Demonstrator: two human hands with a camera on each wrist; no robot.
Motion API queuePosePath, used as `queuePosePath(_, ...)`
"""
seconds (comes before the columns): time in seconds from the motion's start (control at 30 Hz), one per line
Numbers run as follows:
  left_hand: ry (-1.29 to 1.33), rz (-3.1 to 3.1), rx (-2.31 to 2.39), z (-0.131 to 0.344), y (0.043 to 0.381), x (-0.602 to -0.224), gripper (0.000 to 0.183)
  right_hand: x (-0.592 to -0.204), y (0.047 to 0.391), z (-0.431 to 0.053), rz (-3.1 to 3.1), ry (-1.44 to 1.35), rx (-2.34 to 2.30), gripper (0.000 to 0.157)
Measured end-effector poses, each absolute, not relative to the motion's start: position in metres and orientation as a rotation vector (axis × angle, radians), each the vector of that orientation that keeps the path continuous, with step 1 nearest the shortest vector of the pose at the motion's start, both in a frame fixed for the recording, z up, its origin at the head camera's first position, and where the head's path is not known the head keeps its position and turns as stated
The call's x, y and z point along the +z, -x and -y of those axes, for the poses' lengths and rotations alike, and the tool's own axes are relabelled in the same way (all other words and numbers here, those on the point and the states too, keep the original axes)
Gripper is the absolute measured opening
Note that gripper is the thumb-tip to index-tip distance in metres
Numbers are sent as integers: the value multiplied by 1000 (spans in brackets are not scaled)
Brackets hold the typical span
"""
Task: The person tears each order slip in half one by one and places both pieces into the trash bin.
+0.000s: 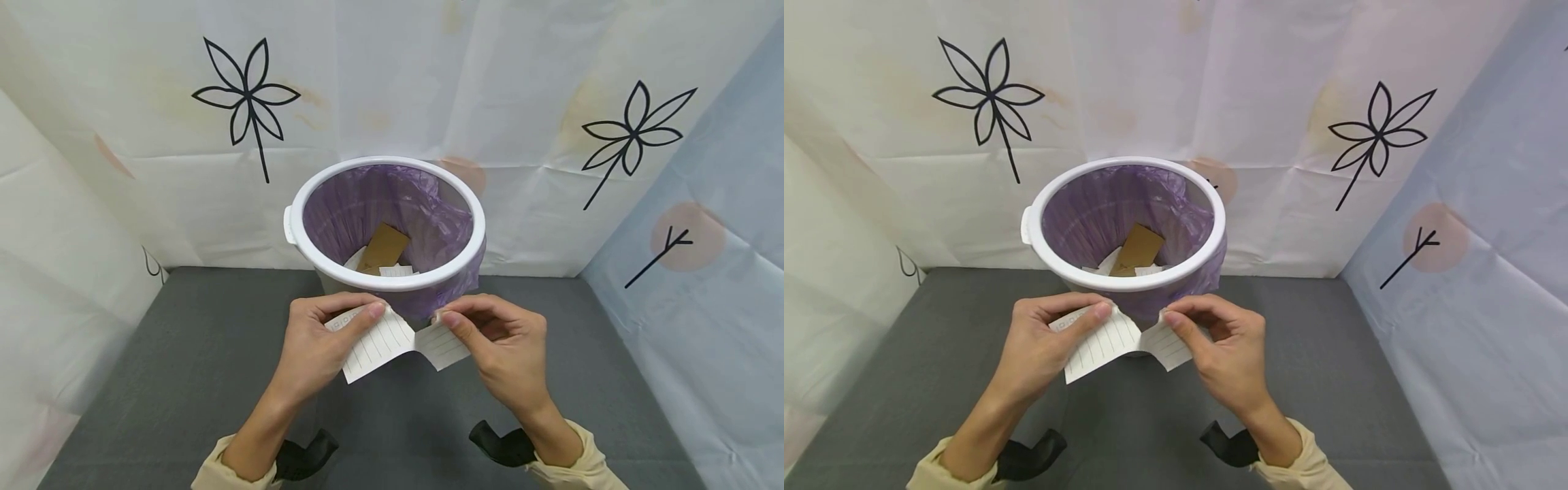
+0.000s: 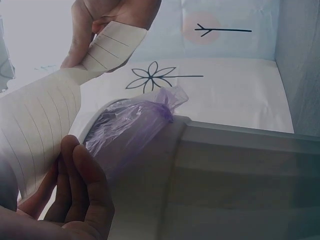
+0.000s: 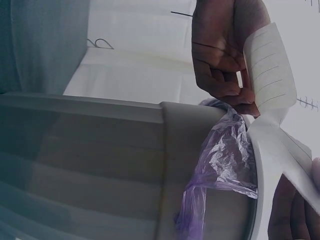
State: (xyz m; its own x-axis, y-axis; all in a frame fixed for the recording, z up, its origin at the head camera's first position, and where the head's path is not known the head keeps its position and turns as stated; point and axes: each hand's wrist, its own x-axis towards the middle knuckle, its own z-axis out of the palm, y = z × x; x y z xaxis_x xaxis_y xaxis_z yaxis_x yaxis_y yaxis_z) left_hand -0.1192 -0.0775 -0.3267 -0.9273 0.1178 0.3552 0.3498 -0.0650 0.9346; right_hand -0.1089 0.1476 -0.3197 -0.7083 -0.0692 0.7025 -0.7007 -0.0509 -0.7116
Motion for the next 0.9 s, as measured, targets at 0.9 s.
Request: queuePosePath(0.9, 433, 2016, -2088, 86, 122, -330, 8, -317, 111, -152, 1730, -766, 1818, 12)
